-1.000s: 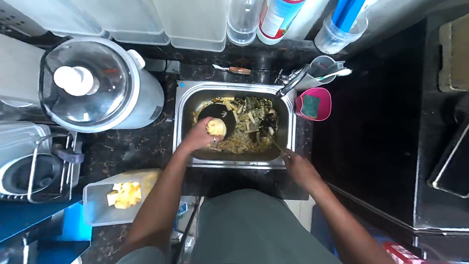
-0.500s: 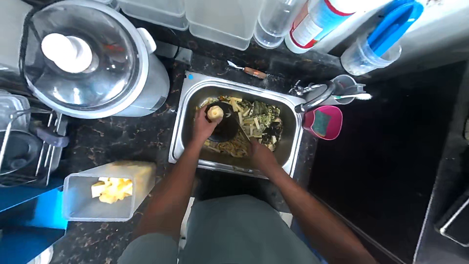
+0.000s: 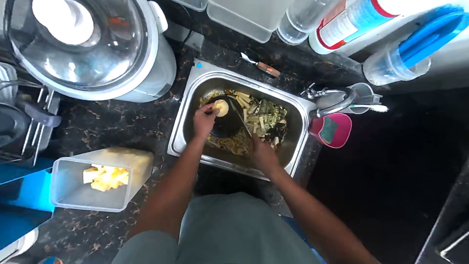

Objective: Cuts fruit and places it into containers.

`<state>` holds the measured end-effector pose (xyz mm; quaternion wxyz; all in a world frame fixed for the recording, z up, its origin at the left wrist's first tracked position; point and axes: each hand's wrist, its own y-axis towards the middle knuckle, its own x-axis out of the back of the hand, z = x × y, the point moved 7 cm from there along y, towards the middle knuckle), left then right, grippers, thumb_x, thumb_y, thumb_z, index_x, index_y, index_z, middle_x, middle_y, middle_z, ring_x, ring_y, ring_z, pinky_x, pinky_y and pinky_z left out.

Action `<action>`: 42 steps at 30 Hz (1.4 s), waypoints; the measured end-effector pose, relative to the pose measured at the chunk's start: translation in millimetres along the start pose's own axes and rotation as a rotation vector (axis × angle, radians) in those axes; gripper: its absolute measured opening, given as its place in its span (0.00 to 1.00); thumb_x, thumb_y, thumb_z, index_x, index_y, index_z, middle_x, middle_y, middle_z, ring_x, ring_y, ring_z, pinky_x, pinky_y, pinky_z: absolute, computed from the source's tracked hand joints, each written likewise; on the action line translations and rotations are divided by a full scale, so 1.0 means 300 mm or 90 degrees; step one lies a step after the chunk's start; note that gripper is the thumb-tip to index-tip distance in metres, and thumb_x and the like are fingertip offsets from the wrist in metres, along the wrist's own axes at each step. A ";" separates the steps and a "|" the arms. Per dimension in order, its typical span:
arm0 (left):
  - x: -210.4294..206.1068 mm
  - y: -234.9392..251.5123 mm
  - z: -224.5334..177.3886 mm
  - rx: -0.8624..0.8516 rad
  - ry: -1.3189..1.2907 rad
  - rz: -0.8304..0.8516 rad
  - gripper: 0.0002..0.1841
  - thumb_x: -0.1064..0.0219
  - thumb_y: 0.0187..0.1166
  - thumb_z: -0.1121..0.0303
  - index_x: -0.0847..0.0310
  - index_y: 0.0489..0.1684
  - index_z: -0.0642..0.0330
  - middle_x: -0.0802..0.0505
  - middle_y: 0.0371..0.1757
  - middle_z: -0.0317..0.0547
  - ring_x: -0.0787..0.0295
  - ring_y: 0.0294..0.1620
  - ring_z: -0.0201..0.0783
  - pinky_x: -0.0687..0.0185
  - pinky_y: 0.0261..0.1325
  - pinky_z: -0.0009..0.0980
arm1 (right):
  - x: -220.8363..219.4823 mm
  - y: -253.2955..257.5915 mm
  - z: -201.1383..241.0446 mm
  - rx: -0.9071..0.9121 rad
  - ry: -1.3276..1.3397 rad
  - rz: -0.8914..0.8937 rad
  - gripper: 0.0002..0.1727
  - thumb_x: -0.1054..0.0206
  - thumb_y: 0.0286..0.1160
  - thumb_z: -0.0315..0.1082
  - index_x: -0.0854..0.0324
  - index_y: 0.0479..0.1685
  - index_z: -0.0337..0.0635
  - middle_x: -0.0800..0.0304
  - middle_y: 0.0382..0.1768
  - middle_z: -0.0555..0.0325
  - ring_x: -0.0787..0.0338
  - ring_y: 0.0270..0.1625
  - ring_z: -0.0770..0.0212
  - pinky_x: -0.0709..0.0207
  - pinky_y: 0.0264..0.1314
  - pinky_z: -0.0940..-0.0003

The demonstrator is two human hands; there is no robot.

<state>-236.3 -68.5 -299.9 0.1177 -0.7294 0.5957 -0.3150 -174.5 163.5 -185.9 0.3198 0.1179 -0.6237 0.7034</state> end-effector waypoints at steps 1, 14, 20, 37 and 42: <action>-0.001 -0.001 -0.001 0.007 -0.013 -0.002 0.20 0.22 0.76 0.61 0.12 0.65 0.53 0.05 0.55 0.47 0.04 0.47 0.42 0.05 0.48 0.46 | -0.008 0.014 0.030 0.010 -0.006 0.009 0.25 0.59 0.95 0.49 0.31 0.81 0.50 0.07 0.50 0.43 0.07 0.56 0.41 0.16 0.59 0.41; 0.006 0.015 0.008 0.075 -0.026 0.003 0.17 0.19 0.72 0.62 0.08 0.59 0.51 0.03 0.54 0.43 0.03 0.45 0.41 0.04 0.47 0.46 | -0.090 0.157 0.147 0.004 -0.099 0.026 0.21 0.52 0.93 0.42 0.36 0.79 0.47 0.08 0.49 0.41 0.06 0.54 0.38 0.14 0.53 0.38; 0.004 0.012 0.018 0.057 -0.055 -0.006 0.17 0.19 0.72 0.65 0.09 0.58 0.53 0.03 0.52 0.44 0.03 0.45 0.40 0.03 0.47 0.45 | -0.195 0.289 0.119 0.024 -0.054 0.012 0.25 0.49 0.92 0.39 0.42 0.85 0.49 0.08 0.49 0.39 0.06 0.52 0.34 0.15 0.51 0.35; -0.052 -0.050 -0.036 -0.001 0.075 -0.087 0.31 0.20 0.69 0.60 0.24 0.70 0.60 0.12 0.64 0.58 0.14 0.65 0.52 0.17 0.68 0.54 | -0.218 0.343 0.044 0.094 0.050 0.102 0.26 0.50 0.94 0.45 0.43 0.86 0.47 0.11 0.57 0.34 0.09 0.59 0.33 0.17 0.59 0.33; -0.079 -0.040 -0.047 -0.043 0.177 -0.107 0.29 0.22 0.65 0.73 0.25 0.69 0.61 0.16 0.68 0.62 0.17 0.70 0.59 0.18 0.69 0.57 | -0.151 0.290 -0.006 0.042 0.008 0.057 0.26 0.52 0.94 0.47 0.39 0.85 0.48 0.10 0.57 0.37 0.09 0.60 0.35 0.17 0.60 0.34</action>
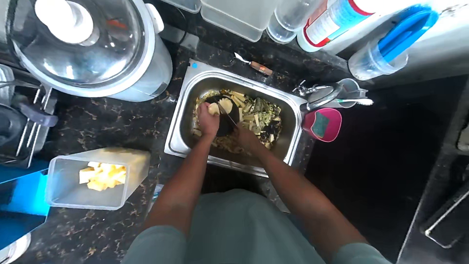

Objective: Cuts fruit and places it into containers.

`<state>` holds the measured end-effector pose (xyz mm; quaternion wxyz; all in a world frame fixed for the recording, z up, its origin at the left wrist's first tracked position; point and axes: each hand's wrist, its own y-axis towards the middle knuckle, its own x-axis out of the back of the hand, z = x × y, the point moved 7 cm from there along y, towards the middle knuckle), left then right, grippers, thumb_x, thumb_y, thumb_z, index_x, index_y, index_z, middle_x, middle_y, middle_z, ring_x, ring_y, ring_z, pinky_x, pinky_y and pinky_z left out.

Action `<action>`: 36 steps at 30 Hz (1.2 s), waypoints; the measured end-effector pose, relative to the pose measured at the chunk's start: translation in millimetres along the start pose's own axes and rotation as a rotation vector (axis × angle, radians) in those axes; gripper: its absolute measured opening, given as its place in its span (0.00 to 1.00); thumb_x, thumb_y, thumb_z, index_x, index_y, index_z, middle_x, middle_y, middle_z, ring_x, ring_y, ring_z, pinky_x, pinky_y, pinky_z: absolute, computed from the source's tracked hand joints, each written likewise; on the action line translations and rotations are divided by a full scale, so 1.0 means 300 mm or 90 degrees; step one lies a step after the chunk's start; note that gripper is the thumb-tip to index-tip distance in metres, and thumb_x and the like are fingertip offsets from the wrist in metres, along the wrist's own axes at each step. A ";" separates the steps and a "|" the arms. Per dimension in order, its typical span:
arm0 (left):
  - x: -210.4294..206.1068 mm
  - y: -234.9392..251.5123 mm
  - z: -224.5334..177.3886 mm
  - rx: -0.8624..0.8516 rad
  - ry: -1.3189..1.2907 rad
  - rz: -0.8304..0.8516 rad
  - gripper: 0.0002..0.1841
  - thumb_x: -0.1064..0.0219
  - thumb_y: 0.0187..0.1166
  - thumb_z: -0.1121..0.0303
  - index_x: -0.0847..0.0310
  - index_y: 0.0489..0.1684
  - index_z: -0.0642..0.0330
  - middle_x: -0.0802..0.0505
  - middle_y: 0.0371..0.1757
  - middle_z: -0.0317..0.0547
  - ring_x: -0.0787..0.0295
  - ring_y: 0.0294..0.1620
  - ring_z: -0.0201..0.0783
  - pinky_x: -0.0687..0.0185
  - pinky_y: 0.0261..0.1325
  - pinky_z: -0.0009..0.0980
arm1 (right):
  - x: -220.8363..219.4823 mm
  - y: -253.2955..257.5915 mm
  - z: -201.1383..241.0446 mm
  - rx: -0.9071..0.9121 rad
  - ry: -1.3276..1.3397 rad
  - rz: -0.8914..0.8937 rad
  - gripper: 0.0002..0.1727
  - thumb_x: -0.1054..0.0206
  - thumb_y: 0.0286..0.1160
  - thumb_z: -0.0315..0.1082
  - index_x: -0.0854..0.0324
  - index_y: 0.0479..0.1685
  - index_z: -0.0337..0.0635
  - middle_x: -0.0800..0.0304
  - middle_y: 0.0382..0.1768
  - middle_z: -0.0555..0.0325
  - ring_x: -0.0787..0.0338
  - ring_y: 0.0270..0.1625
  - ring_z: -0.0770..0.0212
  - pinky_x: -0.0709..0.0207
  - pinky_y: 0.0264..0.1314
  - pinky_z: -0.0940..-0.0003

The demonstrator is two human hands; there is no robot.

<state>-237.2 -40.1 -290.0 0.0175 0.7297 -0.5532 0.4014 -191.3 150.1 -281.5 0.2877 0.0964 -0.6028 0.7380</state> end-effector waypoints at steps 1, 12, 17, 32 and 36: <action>-0.002 0.004 -0.011 -0.012 0.015 0.010 0.27 0.23 0.66 0.75 0.24 0.67 0.61 0.16 0.68 0.63 0.17 0.70 0.59 0.18 0.69 0.57 | 0.011 -0.022 -0.006 -0.027 -0.027 -0.016 0.27 0.49 0.92 0.45 0.41 0.87 0.48 0.10 0.58 0.37 0.09 0.60 0.34 0.17 0.60 0.33; 0.001 0.045 -0.059 -0.210 0.156 0.093 0.24 0.23 0.67 0.77 0.15 0.65 0.53 0.10 0.67 0.50 0.20 0.75 0.55 0.25 0.79 0.53 | 0.056 -0.134 -0.009 -0.049 -0.052 -0.041 0.25 0.52 0.93 0.44 0.39 0.85 0.49 0.08 0.53 0.39 0.07 0.58 0.37 0.16 0.58 0.38; 0.040 0.012 0.006 -0.118 0.044 0.106 0.31 0.21 0.70 0.64 0.23 0.75 0.57 0.17 0.74 0.56 0.18 0.73 0.52 0.21 0.76 0.51 | 0.050 -0.211 0.044 -0.025 -0.087 -0.026 0.24 0.56 0.94 0.47 0.39 0.84 0.51 0.07 0.50 0.42 0.07 0.57 0.39 0.15 0.58 0.40; 0.073 -0.002 0.017 -0.003 -0.011 0.098 0.13 0.25 0.78 0.63 0.08 0.54 0.57 0.03 0.53 0.46 0.05 0.53 0.41 0.12 0.64 0.47 | -0.061 -0.055 0.002 -0.009 -0.087 -0.008 0.22 0.50 0.92 0.42 0.35 0.81 0.49 0.08 0.52 0.39 0.07 0.55 0.34 0.15 0.54 0.34; 0.076 0.000 0.012 0.001 0.006 0.098 0.15 0.25 0.77 0.62 0.12 0.58 0.57 0.05 0.54 0.46 0.06 0.52 0.42 0.12 0.62 0.49 | -0.072 -0.017 -0.014 -0.007 -0.089 0.020 0.24 0.44 0.89 0.39 0.36 0.82 0.50 0.09 0.55 0.37 0.08 0.57 0.32 0.16 0.55 0.32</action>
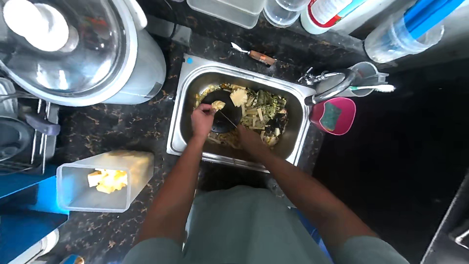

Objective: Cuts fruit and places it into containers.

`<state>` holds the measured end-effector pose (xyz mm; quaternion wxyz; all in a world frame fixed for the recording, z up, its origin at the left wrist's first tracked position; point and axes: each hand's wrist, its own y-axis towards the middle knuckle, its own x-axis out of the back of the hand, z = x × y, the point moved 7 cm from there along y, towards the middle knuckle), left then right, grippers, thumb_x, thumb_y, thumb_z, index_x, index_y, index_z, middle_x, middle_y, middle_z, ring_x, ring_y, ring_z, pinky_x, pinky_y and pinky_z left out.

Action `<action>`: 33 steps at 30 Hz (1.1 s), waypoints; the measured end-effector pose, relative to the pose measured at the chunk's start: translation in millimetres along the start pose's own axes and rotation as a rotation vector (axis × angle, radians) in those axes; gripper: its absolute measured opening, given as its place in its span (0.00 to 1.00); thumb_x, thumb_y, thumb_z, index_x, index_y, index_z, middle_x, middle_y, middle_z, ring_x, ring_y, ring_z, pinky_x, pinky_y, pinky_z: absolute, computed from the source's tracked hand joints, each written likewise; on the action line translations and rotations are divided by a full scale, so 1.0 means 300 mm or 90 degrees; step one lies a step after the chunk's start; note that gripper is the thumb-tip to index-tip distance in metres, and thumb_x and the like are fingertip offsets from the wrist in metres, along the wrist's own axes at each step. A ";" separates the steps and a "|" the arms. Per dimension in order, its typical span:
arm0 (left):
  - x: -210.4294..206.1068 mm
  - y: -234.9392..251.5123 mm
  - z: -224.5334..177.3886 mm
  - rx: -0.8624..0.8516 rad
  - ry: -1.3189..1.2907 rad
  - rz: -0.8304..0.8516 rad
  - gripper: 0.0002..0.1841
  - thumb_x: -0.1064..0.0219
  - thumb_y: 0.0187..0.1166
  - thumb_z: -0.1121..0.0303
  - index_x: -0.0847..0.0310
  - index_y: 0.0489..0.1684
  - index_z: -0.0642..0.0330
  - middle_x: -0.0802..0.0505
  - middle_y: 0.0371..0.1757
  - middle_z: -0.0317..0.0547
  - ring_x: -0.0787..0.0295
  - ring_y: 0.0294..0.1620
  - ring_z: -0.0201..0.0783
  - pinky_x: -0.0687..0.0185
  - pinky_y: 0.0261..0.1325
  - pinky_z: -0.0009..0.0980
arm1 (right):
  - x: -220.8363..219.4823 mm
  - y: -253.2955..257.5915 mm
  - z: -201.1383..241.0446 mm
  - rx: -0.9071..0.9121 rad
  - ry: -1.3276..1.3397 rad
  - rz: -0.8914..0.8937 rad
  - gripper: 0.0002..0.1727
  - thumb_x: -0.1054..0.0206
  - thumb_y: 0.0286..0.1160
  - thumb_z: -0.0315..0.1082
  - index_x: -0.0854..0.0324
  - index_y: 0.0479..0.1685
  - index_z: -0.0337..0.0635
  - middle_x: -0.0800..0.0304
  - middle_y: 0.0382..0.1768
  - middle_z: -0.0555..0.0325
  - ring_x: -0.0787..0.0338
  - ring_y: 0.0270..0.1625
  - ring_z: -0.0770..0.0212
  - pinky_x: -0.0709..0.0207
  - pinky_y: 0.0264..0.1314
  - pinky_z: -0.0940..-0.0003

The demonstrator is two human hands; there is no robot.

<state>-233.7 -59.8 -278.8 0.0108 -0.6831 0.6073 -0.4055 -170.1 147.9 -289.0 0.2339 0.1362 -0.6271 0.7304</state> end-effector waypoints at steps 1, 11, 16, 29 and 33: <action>-0.006 0.004 -0.004 0.005 0.002 0.013 0.18 0.26 0.78 0.62 0.16 0.64 0.56 0.06 0.55 0.47 0.06 0.53 0.43 0.12 0.62 0.49 | 0.015 -0.005 -0.005 0.014 0.005 0.013 0.25 0.44 0.89 0.39 0.37 0.83 0.50 0.09 0.55 0.37 0.08 0.57 0.32 0.17 0.56 0.32; -0.069 0.011 0.051 0.080 -0.196 -0.011 0.22 0.26 0.77 0.68 0.23 0.67 0.61 0.08 0.51 0.56 0.05 0.43 0.46 0.05 0.50 0.46 | 0.082 -0.166 -0.012 0.033 0.091 -0.004 0.27 0.53 0.94 0.46 0.41 0.89 0.54 0.08 0.52 0.39 0.08 0.57 0.35 0.17 0.58 0.35; -0.067 0.013 0.049 0.074 -0.208 -0.006 0.21 0.26 0.77 0.70 0.23 0.67 0.63 0.07 0.50 0.56 0.04 0.42 0.45 0.05 0.49 0.44 | 0.064 -0.164 -0.007 0.033 0.085 0.008 0.23 0.55 0.94 0.45 0.35 0.82 0.52 0.08 0.50 0.40 0.07 0.55 0.36 0.16 0.55 0.36; -0.064 0.023 0.048 0.087 -0.239 0.007 0.19 0.28 0.78 0.72 0.23 0.66 0.64 0.06 0.49 0.54 0.03 0.41 0.44 0.03 0.47 0.42 | 0.022 -0.004 0.039 0.045 0.072 -0.066 0.21 0.46 0.90 0.41 0.34 0.79 0.53 0.07 0.45 0.42 0.06 0.47 0.35 0.15 0.44 0.34; -0.057 0.010 0.051 0.089 -0.263 -0.005 0.20 0.28 0.79 0.72 0.24 0.67 0.64 0.07 0.48 0.54 0.03 0.40 0.43 0.03 0.47 0.41 | -0.019 0.006 -0.008 0.009 0.048 -0.053 0.23 0.41 0.87 0.37 0.32 0.79 0.52 0.08 0.50 0.39 0.07 0.50 0.32 0.15 0.47 0.34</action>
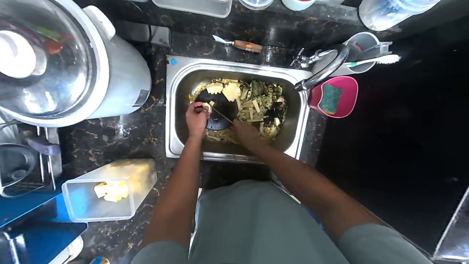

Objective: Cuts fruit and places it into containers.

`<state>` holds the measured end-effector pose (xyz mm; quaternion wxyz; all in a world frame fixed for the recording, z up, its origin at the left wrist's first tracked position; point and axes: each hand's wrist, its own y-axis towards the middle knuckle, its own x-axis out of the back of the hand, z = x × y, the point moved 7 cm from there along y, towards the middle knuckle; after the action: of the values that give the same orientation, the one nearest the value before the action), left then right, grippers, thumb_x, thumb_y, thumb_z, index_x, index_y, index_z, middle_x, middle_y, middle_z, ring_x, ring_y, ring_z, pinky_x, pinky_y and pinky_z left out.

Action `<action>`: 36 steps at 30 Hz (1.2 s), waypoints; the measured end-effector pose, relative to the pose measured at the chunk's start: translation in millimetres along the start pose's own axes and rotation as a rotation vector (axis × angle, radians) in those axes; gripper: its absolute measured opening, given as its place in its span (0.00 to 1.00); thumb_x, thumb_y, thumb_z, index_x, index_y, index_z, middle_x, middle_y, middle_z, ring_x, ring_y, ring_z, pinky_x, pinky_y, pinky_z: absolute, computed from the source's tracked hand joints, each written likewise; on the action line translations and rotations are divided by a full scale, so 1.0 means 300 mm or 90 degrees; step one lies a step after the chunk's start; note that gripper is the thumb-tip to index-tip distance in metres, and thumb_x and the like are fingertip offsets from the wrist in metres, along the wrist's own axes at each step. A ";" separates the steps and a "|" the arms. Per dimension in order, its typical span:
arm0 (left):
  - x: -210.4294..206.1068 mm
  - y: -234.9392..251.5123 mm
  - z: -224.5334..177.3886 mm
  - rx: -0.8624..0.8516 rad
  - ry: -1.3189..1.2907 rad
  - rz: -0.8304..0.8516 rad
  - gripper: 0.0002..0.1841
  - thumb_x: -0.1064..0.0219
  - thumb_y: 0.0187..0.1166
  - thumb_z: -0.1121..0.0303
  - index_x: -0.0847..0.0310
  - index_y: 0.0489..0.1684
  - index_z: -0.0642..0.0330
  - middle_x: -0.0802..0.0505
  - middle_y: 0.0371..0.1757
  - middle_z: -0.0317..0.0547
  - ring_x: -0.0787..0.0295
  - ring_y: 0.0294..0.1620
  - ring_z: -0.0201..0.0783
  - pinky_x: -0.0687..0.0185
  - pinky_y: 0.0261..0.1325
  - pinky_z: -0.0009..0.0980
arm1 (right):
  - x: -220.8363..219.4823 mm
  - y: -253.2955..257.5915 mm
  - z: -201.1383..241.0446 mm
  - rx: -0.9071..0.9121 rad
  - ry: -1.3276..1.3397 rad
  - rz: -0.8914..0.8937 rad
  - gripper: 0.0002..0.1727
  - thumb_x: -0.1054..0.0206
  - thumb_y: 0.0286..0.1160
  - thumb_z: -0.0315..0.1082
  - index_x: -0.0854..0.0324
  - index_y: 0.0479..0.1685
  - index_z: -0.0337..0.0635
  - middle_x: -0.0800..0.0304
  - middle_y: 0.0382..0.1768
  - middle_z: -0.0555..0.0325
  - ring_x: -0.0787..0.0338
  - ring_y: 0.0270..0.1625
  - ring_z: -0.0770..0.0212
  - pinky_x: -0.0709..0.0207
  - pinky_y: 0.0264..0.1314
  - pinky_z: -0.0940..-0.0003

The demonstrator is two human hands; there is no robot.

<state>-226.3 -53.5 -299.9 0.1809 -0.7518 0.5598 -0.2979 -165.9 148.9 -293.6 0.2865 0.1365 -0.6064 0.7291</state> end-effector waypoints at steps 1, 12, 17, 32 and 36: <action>0.002 -0.004 -0.001 0.001 -0.003 0.004 0.20 0.28 0.79 0.72 0.24 0.68 0.64 0.07 0.48 0.55 0.03 0.40 0.43 0.03 0.46 0.41 | -0.007 -0.007 -0.013 -0.002 -0.001 -0.002 0.22 0.42 0.87 0.37 0.32 0.79 0.52 0.08 0.50 0.39 0.07 0.50 0.33 0.14 0.47 0.35; 0.063 0.036 0.043 -0.050 0.251 0.050 0.24 0.24 0.67 0.77 0.21 0.65 0.60 0.10 0.61 0.58 0.09 0.56 0.52 0.10 0.57 0.55 | 0.115 -0.286 -0.118 -0.048 0.026 0.149 0.25 0.54 0.93 0.49 0.29 0.81 0.52 0.11 0.61 0.40 0.11 0.64 0.37 0.21 0.64 0.33; 0.058 0.063 -0.006 -0.069 0.209 0.165 0.23 0.21 0.68 0.76 0.18 0.64 0.60 0.09 0.56 0.55 0.07 0.48 0.47 0.08 0.50 0.49 | 0.138 -0.325 -0.195 -0.088 0.067 0.115 0.24 0.55 0.93 0.49 0.28 0.79 0.50 0.10 0.57 0.40 0.10 0.61 0.38 0.20 0.62 0.33; -0.111 0.178 -0.143 -0.353 0.691 0.419 0.20 0.17 0.61 0.75 0.04 0.53 0.44 0.13 0.69 0.52 0.20 0.74 0.55 0.25 0.78 0.58 | 0.132 -0.321 -0.051 -0.059 -0.057 0.107 0.26 0.59 0.95 0.48 0.34 0.84 0.52 0.08 0.56 0.41 0.08 0.59 0.37 0.17 0.59 0.37; -0.125 0.191 -0.163 -0.392 0.756 0.438 0.20 0.15 0.59 0.72 0.03 0.49 0.39 0.12 0.66 0.48 0.23 0.76 0.54 0.29 0.81 0.56 | 0.142 -0.248 0.022 -0.055 -0.062 0.092 0.25 0.56 0.94 0.47 0.33 0.83 0.52 0.09 0.57 0.40 0.09 0.61 0.37 0.18 0.60 0.37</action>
<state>-307.5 -32.5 -306.7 -0.2867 -0.2644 0.8245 -0.4100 -157.5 160.8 -208.9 0.2087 0.1154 -0.6588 0.7135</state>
